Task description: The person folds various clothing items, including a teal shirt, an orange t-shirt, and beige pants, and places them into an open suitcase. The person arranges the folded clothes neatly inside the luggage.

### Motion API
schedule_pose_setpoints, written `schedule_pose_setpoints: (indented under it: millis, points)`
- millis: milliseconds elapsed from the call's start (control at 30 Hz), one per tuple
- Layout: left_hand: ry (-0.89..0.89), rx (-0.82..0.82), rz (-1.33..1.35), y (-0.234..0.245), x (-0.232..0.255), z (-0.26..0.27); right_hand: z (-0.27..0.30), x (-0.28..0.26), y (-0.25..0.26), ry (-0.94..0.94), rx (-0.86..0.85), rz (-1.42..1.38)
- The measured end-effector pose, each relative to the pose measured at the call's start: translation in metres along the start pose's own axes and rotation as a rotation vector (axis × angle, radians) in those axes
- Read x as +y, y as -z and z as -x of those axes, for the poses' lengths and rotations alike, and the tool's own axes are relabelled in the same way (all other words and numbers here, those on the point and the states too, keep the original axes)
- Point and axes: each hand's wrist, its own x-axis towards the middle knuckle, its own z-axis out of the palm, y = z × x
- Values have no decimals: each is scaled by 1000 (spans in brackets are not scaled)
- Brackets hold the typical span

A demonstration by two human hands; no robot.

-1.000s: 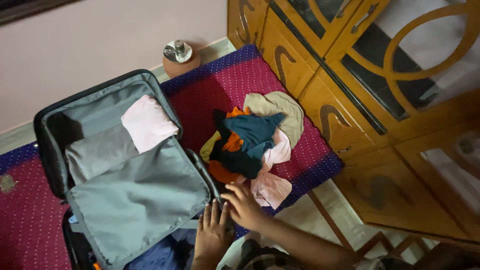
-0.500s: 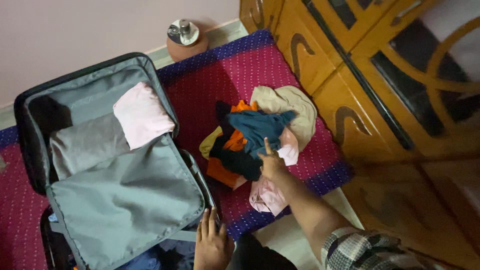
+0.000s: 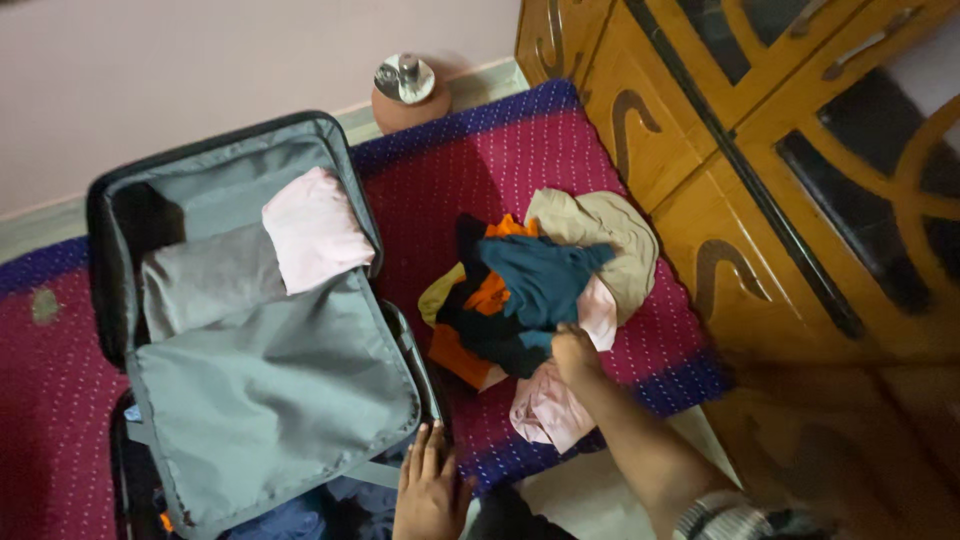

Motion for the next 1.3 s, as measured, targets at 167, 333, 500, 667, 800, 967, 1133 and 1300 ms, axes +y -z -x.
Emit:
schedule_pose_setpoints:
  millis: [167, 333, 500, 667, 800, 967, 1133, 1300]
  points:
    - [63, -43, 93, 15, 8, 4, 19, -41, 82, 21, 201, -392]
    - [113, -62, 134, 27, 20, 10, 30, -104, 185, -18, 417, -614]
    - [86, 35, 248, 58, 40, 14, 32, -145, 248, -212, 313, -833]
    - [-55, 35, 240, 114, 50, 2, 29, -198, 305, -170, 358, -1030]
    - [132, -229, 505, 168, 70, 0, 25, -245, 360, -128, 401, -1229]
    - [-43, 344, 509, 217, 85, 10, 31, -308, 441, -35, 421, -1453]
    - [106, 413, 532, 255, 63, 21, 71, -368, 530, 40, 354, -1538]
    - [72, 516, 1528, 296, 49, 36, 109, -410, 571, 235, 381, -1553]
